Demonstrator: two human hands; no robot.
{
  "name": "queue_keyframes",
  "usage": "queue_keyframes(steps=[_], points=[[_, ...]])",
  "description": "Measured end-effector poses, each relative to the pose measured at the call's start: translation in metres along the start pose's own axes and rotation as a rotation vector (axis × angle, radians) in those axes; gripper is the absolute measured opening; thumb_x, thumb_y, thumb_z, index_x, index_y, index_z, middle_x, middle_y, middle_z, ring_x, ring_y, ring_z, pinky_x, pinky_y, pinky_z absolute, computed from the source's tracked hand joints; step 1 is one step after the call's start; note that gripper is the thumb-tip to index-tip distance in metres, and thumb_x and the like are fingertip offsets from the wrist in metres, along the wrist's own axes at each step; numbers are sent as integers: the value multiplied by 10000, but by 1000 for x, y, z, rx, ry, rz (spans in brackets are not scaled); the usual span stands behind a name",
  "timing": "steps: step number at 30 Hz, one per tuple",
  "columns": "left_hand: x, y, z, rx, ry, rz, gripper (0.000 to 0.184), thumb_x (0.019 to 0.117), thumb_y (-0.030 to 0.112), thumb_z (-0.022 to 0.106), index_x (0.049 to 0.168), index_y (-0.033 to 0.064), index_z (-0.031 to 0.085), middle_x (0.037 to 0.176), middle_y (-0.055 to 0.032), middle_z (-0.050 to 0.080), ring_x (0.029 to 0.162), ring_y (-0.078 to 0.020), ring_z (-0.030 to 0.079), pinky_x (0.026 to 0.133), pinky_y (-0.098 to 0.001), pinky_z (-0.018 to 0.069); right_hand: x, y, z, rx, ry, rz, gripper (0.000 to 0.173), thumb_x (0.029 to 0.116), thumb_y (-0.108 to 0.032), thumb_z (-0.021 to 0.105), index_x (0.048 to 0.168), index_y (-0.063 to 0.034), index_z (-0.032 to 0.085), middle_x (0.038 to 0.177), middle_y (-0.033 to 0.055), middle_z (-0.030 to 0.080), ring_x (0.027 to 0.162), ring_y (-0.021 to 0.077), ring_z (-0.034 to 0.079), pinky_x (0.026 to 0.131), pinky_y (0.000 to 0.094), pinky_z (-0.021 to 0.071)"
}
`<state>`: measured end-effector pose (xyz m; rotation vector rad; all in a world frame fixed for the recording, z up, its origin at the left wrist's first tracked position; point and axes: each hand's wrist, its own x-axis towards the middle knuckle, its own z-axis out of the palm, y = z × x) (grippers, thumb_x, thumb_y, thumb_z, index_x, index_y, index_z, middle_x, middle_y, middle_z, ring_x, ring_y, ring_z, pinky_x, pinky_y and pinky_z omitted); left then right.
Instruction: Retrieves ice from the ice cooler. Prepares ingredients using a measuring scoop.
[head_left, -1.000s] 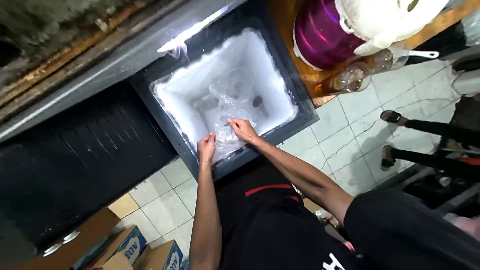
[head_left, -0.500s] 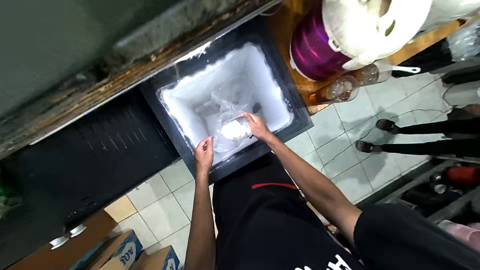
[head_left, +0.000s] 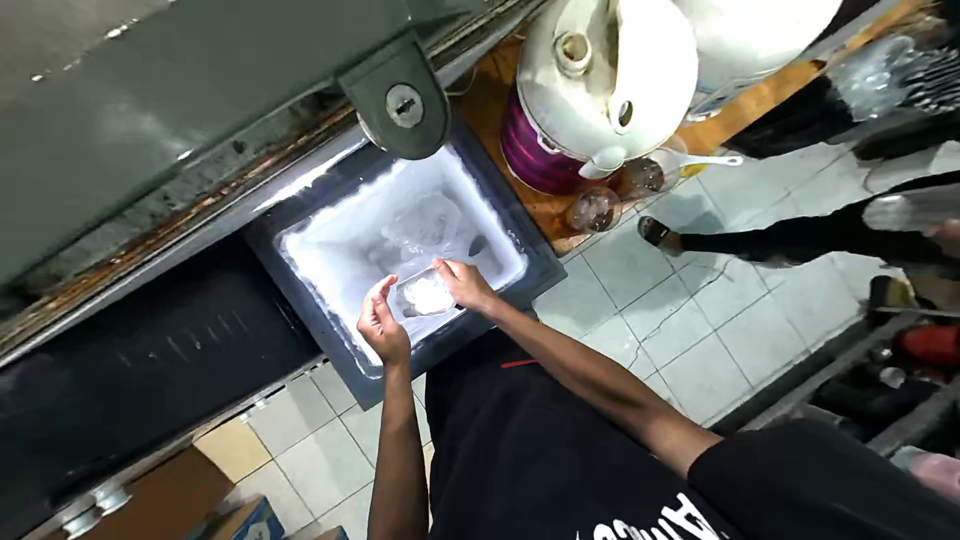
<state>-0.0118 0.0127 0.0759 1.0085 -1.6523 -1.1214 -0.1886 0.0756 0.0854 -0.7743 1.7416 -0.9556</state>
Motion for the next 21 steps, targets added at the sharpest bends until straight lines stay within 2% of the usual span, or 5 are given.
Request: queue_keyframes(steps=[6, 11, 14, 17, 21], points=[[-6, -6, 3, 69, 40, 104, 516, 1133, 276, 258, 1250, -24, 661, 1283, -126, 702, 1245, -254, 648, 1097, -467, 514, 9, -16, 14, -8, -28, -26, 507, 1115, -449, 349, 1237, -100, 696, 793, 149, 671, 579, 245, 622, 566, 444, 551], [-2, -19, -2, 172, -17, 197, 568, 1129, 336, 252, 1251, -36, 663, 1335, -144, 673, 1309, -271, 606, 1128, -464, 495, 2, -26, 41, -55, 32, -33, 482, 1117, -451, 329, 1261, -134, 663, 769, 146, 646, 547, 255, 602, 539, 449, 543], [2, -33, -8, 181, -48, 216, 544, 1125, 306, 259, 1244, -21, 677, 1328, -136, 678, 1303, -261, 610, 1119, -449, 502, 2, -30, 64, -101, 112, -61, 442, 1124, -382, 344, 1240, -102, 665, 857, 165, 683, 672, 290, 663, 634, 494, 571], [7, -47, -24, 219, -108, 222, 460, 1107, 221, 318, 1247, -16, 687, 1318, -132, 683, 1282, -245, 625, 1108, -437, 513, 9, -29, 90, -83, 169, -57, 363, 1110, -249, 411, 1237, -36, 676, 995, 195, 729, 908, 329, 718, 836, 534, 584], [8, -56, -23, 193, -173, 228, 404, 1057, 114, 370, 1197, -85, 692, 1278, -236, 675, 1263, -313, 630, 1116, -433, 488, 8, -31, 95, -27, 229, -73, 365, 1091, -209, 429, 1186, 7, 708, 1042, 190, 747, 1000, 294, 723, 935, 488, 559]])
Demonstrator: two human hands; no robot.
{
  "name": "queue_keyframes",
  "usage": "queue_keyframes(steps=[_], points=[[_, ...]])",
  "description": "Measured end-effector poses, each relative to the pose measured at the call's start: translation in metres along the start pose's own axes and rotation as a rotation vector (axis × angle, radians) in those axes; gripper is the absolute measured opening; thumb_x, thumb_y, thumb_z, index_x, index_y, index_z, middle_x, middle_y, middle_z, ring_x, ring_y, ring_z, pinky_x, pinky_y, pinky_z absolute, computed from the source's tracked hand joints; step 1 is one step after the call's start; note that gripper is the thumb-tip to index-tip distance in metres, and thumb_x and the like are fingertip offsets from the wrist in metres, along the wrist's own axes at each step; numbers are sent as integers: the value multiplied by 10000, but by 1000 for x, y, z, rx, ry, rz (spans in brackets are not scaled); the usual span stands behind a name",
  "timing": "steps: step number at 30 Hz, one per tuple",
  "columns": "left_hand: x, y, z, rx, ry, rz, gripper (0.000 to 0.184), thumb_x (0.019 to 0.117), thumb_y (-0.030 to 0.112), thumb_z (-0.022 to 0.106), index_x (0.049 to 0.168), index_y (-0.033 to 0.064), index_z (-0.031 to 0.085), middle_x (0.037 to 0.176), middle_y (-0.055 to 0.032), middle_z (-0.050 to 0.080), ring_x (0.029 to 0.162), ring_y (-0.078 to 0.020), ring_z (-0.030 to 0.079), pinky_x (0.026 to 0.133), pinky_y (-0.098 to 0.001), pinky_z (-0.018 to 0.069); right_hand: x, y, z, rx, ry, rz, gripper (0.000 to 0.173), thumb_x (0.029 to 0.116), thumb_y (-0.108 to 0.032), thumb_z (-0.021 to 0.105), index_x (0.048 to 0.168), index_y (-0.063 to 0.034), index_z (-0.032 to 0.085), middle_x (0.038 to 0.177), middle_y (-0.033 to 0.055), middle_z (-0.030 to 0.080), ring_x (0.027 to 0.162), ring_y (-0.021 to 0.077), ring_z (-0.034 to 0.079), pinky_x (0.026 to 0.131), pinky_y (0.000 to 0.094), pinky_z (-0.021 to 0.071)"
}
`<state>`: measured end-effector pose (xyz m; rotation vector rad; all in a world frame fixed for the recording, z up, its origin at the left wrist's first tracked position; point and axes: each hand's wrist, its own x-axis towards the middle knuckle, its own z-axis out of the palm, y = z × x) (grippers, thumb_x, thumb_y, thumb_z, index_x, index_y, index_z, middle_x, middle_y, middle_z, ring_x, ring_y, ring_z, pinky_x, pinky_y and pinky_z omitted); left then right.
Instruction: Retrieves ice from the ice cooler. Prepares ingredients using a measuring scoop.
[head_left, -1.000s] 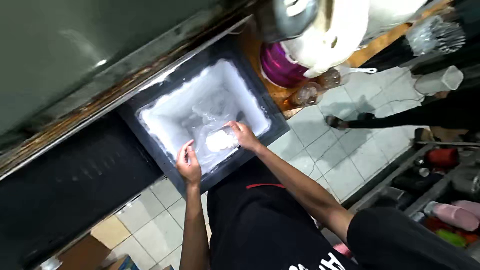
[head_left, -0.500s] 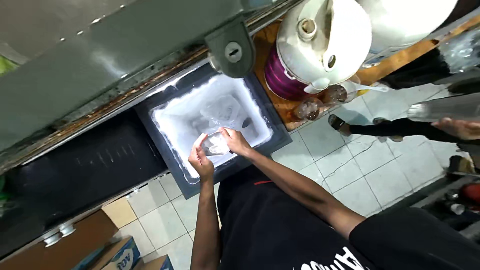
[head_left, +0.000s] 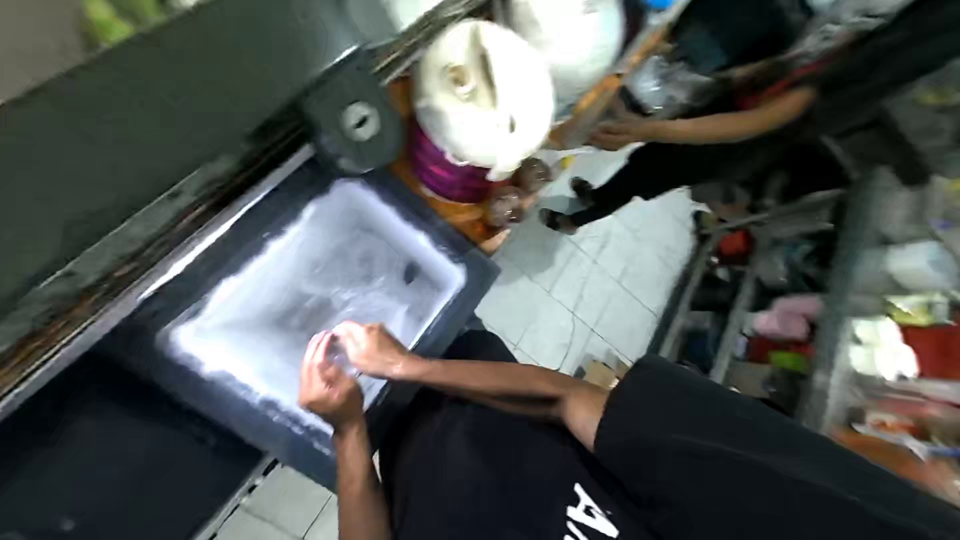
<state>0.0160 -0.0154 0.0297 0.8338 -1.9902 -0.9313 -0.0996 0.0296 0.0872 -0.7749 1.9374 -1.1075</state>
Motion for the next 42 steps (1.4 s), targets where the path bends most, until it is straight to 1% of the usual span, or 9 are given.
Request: queue_keyframes(steps=[11, 14, 16, 19, 21, 25, 31, 34, 42], points=[[18, 20, -6, 116, -99, 76, 364, 1038, 136, 433, 1248, -11, 691, 1398, -175, 622, 1356, -283, 556, 1149, -448, 439, 3, -4, -21, 90, -72, 19, 368, 1116, -173, 396, 1360, -11, 620, 1259, 211, 683, 1107, 308, 683, 972, 508, 543], [26, 40, -15, -230, -8, 83, 537, 1124, 317, 290, 1230, -33, 684, 1371, -169, 648, 1329, -310, 588, 1126, -491, 501, 1, 9, -35, 108, -58, 137, 478, 1128, -413, 303, 1390, -163, 616, 1174, 157, 705, 939, 271, 705, 803, 508, 591], [28, 58, -23, -500, 110, -57, 618, 1117, 442, 264, 1222, -6, 676, 1373, -159, 651, 1330, -346, 578, 1123, -529, 485, -3, 17, -55, 131, -20, 197, 536, 1109, -510, 266, 1391, -216, 615, 1174, 141, 706, 941, 274, 707, 790, 528, 593], [33, 72, -29, -616, 264, -269, 604, 1120, 353, 183, 1200, -32, 642, 1364, -159, 655, 1336, -339, 572, 1142, -503, 461, -20, 15, -95, 220, 41, 190, 569, 1106, -526, 245, 1392, -205, 618, 1278, 99, 679, 1078, 234, 685, 876, 499, 592], [38, 77, -19, -591, 253, -348, 618, 1119, 304, 134, 1198, -89, 604, 1314, -184, 679, 1279, -327, 621, 1119, -479, 484, -31, 9, -130, 297, 96, 156, 556, 1113, -494, 257, 1363, -172, 635, 1213, 97, 696, 996, 205, 696, 793, 440, 609], [48, 106, 28, -601, 35, -200, 597, 1125, 322, 211, 1194, -109, 618, 1214, -194, 718, 1182, -327, 681, 1070, -480, 523, -54, -4, -228, 457, 238, 263, 524, 1088, -560, 317, 1345, -235, 638, 959, 67, 711, 668, 141, 652, 539, 297, 555], [80, 213, 141, -574, -315, 52, 431, 1115, 297, 383, 1167, 11, 701, 1163, -111, 741, 1062, -267, 720, 954, -483, 594, -69, 18, -395, 326, 542, 268, 582, 1066, -626, 299, 1320, -218, 627, 869, 48, 706, 552, 120, 605, 452, 275, 508], [90, 265, 211, -418, -555, 14, 325, 1068, 207, 479, 1253, 25, 675, 1200, -92, 720, 931, -174, 735, 804, -394, 644, -55, 54, -456, 250, 600, 307, 629, 1059, -643, 298, 1260, -157, 643, 821, 80, 678, 520, 152, 574, 449, 328, 505], [106, 320, 350, 36, -759, -10, 494, 1034, 267, 600, 1484, 79, 525, 1505, -121, 508, 1086, -205, 680, 917, -384, 596, -7, 117, -513, 162, 556, 347, 607, 1080, -586, 322, 1229, -116, 676, 896, 161, 682, 627, 260, 629, 546, 458, 552]])
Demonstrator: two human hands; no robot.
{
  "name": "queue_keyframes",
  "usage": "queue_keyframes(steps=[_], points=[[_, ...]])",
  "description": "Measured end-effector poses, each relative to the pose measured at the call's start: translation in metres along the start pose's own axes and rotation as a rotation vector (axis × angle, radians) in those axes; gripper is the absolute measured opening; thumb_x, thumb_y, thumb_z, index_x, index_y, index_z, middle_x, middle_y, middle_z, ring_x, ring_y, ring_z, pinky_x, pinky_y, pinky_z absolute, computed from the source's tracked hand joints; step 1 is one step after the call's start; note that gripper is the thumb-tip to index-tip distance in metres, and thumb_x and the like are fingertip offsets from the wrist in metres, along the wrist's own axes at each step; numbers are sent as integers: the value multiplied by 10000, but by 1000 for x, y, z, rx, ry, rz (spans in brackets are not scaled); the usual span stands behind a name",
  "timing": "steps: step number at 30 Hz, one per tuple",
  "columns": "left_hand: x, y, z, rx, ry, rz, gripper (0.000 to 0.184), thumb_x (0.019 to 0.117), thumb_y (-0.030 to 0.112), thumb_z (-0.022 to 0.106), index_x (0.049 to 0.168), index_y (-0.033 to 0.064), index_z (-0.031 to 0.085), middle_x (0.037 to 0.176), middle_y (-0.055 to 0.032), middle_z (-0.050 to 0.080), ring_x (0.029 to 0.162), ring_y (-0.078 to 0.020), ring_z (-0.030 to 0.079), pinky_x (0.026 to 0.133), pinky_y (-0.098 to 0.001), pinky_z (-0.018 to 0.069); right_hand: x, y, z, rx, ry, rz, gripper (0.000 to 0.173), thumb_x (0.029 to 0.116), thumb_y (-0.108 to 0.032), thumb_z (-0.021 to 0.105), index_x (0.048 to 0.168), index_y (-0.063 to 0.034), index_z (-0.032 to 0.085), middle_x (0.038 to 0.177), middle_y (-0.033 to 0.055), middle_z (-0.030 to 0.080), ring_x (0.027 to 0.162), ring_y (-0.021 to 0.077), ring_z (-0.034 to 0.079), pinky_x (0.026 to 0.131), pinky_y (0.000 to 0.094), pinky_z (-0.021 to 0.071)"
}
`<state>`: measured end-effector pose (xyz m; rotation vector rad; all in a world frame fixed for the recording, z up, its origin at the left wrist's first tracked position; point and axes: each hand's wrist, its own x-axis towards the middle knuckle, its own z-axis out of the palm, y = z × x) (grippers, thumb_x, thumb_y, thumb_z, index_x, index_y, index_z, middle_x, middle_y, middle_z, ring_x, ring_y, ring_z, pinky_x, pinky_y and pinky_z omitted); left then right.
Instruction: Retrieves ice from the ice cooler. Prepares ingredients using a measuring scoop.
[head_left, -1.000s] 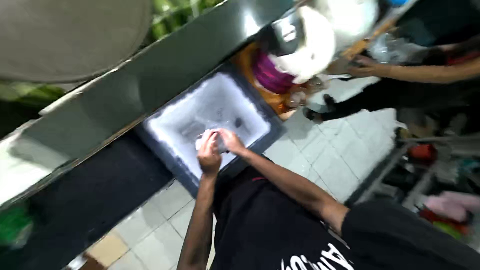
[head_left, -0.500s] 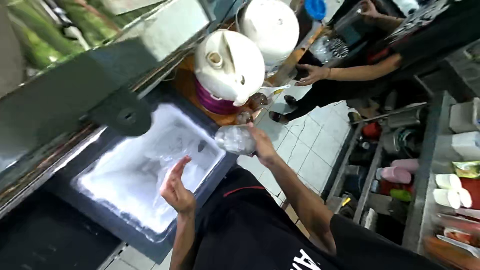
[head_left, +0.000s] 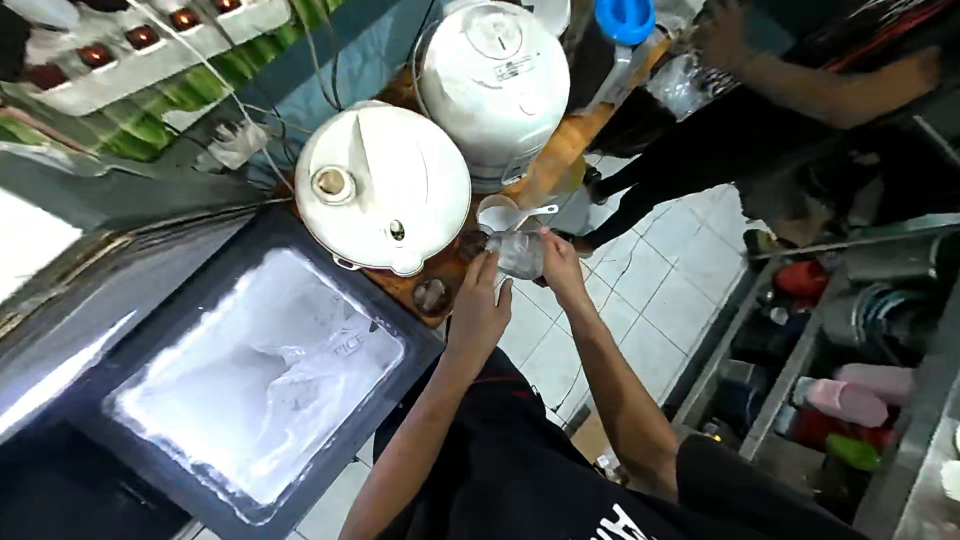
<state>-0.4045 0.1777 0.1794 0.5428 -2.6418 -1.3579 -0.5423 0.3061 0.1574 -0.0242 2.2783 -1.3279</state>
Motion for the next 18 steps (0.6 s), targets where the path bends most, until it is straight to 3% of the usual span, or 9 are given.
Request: queue_keyframes(steps=[3, 8, 13, 18], points=[[11, -2, 10, 66, 42, 4, 454, 1014, 249, 635, 1429, 73, 583, 1478, -120, 536, 1025, -200, 692, 885, -372, 600, 10, 2, -1, -9, -31, -8, 596, 1075, -591, 338, 1194, -122, 685, 801, 135, 654, 544, 234, 589, 501, 429, 534], [17, -1, 20, 94, 64, -58, 437, 999, 260, 667, 1393, 79, 610, 1470, -124, 532, 1054, -210, 688, 897, -380, 602, 21, 3, 1, 12, -77, 28, 582, 1076, -586, 351, 1204, -124, 681, 838, 142, 652, 581, 250, 596, 518, 440, 530], [21, 4, 24, 108, 53, -87, 441, 997, 260, 667, 1388, 64, 609, 1475, -150, 523, 1113, -246, 677, 935, -406, 594, 19, 5, -3, -23, -111, -30, 572, 1061, -621, 347, 1316, -209, 652, 864, 138, 664, 577, 239, 590, 523, 439, 529], [21, 2, 29, 120, 79, -100, 446, 992, 289, 682, 1378, 74, 621, 1455, -140, 537, 1049, -227, 690, 901, -389, 601, 19, 5, -6, -53, -109, -63, 544, 1070, -600, 347, 1308, -230, 668, 848, 135, 659, 598, 252, 596, 525, 454, 521]])
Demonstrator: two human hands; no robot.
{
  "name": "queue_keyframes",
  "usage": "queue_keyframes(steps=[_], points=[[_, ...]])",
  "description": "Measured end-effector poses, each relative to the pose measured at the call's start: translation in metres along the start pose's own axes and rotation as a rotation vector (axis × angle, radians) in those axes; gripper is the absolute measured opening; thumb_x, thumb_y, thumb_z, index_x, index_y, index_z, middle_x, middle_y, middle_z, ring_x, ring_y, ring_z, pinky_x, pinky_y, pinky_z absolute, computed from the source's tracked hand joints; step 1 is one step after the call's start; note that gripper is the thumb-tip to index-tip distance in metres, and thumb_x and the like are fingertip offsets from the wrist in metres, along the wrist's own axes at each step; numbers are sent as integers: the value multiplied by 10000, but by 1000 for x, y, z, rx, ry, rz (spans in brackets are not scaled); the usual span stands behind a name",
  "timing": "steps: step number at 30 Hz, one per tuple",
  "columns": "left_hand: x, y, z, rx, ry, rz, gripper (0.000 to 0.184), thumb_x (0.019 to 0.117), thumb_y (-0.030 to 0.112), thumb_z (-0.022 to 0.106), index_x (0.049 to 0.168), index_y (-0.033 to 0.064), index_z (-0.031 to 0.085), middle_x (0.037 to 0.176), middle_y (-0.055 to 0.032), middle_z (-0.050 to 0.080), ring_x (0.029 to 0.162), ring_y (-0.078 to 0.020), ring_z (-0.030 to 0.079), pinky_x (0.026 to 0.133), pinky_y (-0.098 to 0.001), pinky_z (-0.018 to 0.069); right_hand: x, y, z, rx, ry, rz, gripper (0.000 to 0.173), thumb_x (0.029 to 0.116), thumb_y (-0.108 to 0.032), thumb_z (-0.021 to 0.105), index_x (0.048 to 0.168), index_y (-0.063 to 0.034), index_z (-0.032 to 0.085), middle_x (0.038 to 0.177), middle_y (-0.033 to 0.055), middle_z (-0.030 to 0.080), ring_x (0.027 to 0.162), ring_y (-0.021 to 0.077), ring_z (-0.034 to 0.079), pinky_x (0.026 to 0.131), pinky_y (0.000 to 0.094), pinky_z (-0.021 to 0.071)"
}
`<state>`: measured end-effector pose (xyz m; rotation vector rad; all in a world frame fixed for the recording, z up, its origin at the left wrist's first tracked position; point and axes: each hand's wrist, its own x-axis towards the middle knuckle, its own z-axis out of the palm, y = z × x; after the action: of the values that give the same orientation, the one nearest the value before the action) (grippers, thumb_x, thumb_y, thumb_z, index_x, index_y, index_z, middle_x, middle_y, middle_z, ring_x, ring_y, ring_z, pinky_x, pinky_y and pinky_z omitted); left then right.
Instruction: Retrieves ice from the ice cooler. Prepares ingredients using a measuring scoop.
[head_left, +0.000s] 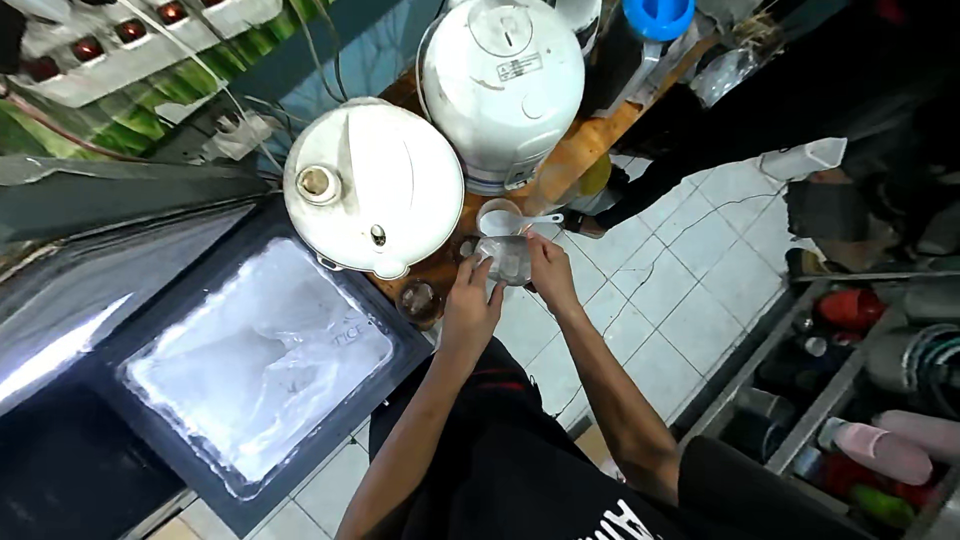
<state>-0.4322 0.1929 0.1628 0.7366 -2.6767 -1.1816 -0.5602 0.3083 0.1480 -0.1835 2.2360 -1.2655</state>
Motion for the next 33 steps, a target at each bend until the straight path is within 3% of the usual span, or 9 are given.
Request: queue_keyframes(steps=[5, 13, 15, 20, 26, 28, 31, 33], points=[[3, 1, -2, 16, -1, -28, 436, 990, 280, 680, 1372, 75, 626, 1459, -134, 532, 1041, -230, 683, 892, -392, 598, 3, 4, 0, 37, -11, 17, 557, 1054, -636, 346, 1255, -240, 682, 829, 124, 650, 583, 237, 582, 505, 430, 507], [0, 1, -4, 50, 17, -53, 444, 993, 318, 680, 1369, 88, 627, 1474, -137, 515, 1144, -261, 658, 935, -424, 588, -2, 1, -3, 43, 25, 62, 557, 1050, -625, 393, 1208, -193, 708, 803, 123, 654, 569, 223, 590, 520, 416, 527], [4, -1, -5, 54, 28, -54, 397, 1001, 314, 668, 1344, 115, 654, 1456, -131, 534, 1125, -268, 665, 917, -433, 592, -2, -1, -6, 21, 21, 37, 542, 1062, -594, 397, 1253, -189, 701, 851, 129, 672, 606, 231, 609, 553, 436, 539], [17, -4, -6, 80, 75, -33, 313, 1002, 293, 673, 1250, 103, 689, 1309, -126, 602, 909, -236, 682, 801, -417, 605, -2, -2, -7, -4, 33, -19, 570, 1058, -617, 368, 1158, -171, 709, 789, 118, 649, 582, 232, 600, 520, 437, 525], [19, -6, -9, 78, 94, -46, 304, 996, 241, 678, 1265, 101, 676, 1319, -130, 615, 951, -266, 699, 801, -455, 617, -2, 1, -9, 18, 17, 24, 592, 1051, -637, 358, 1252, -187, 688, 861, 132, 669, 615, 238, 609, 536, 447, 533], [17, -11, -8, 80, 123, -44, 310, 984, 252, 696, 1254, 101, 679, 1289, -122, 626, 912, -252, 691, 778, -442, 612, -2, 5, -10, 17, 33, 11, 553, 1071, -586, 367, 1279, -189, 690, 859, 129, 671, 607, 233, 596, 534, 444, 522], [17, -12, -7, 90, 124, -55, 428, 933, 379, 760, 1259, 114, 680, 1279, -113, 622, 858, -229, 676, 738, -416, 600, -3, 8, -10, 10, 42, -17, 516, 1082, -551, 376, 1268, -191, 694, 834, 117, 671, 589, 223, 595, 524, 435, 524], [18, -9, -7, 100, 126, -66, 421, 923, 355, 775, 1258, 118, 677, 1273, -113, 618, 825, -227, 666, 710, -418, 592, -4, 7, -9, 11, 35, -36, 518, 1084, -545, 372, 1261, -181, 696, 816, 112, 656, 583, 219, 575, 521, 425, 507]])
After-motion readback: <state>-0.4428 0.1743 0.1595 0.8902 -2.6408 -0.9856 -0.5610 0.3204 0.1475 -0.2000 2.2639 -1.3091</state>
